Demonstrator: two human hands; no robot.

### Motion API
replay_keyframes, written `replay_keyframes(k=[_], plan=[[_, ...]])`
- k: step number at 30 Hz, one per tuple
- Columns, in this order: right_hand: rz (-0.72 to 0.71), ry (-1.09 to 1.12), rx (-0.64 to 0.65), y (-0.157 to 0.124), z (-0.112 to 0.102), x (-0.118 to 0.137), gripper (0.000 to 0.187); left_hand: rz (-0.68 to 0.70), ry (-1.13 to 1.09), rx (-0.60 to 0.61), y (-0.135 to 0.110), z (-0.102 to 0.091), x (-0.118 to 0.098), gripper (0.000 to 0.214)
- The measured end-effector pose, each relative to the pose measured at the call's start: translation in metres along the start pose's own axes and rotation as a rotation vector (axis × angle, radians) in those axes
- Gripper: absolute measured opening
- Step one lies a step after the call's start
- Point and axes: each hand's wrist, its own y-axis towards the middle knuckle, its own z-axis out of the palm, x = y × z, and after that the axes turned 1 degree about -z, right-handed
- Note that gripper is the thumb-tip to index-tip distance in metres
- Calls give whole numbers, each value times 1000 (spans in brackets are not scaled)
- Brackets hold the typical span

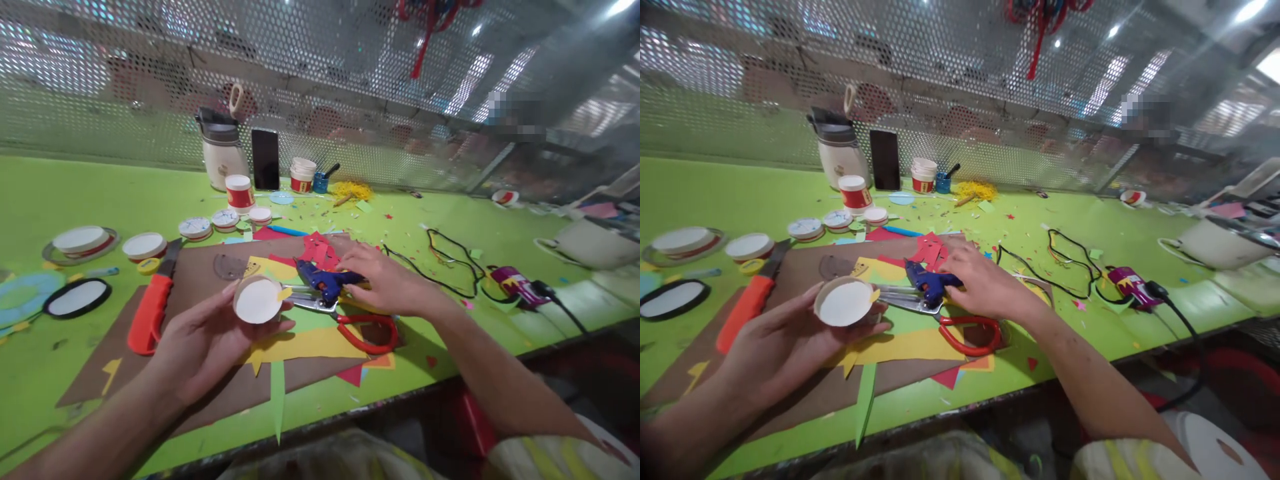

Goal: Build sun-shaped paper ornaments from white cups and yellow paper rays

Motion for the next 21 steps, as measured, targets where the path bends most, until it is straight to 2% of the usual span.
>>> replay_keyframes(k=[3, 6, 9, 16, 21], plan=[[-24, -53, 49, 3, 12, -5, 44, 16, -1, 7, 1, 1, 0, 26], [-17, -58, 98, 9, 21, -5, 36, -4, -9, 15, 1, 1, 0, 27], [3, -30, 88, 11, 27, -7, 30, 5, 5, 23, 0, 1, 0, 25], [11, 87, 122, 11, 33, -19, 43, 0, -4, 31, -1, 1, 2, 25], [84, 124, 111, 14, 36, -23, 39, 1, -5, 18, -1, 1, 3, 25]])
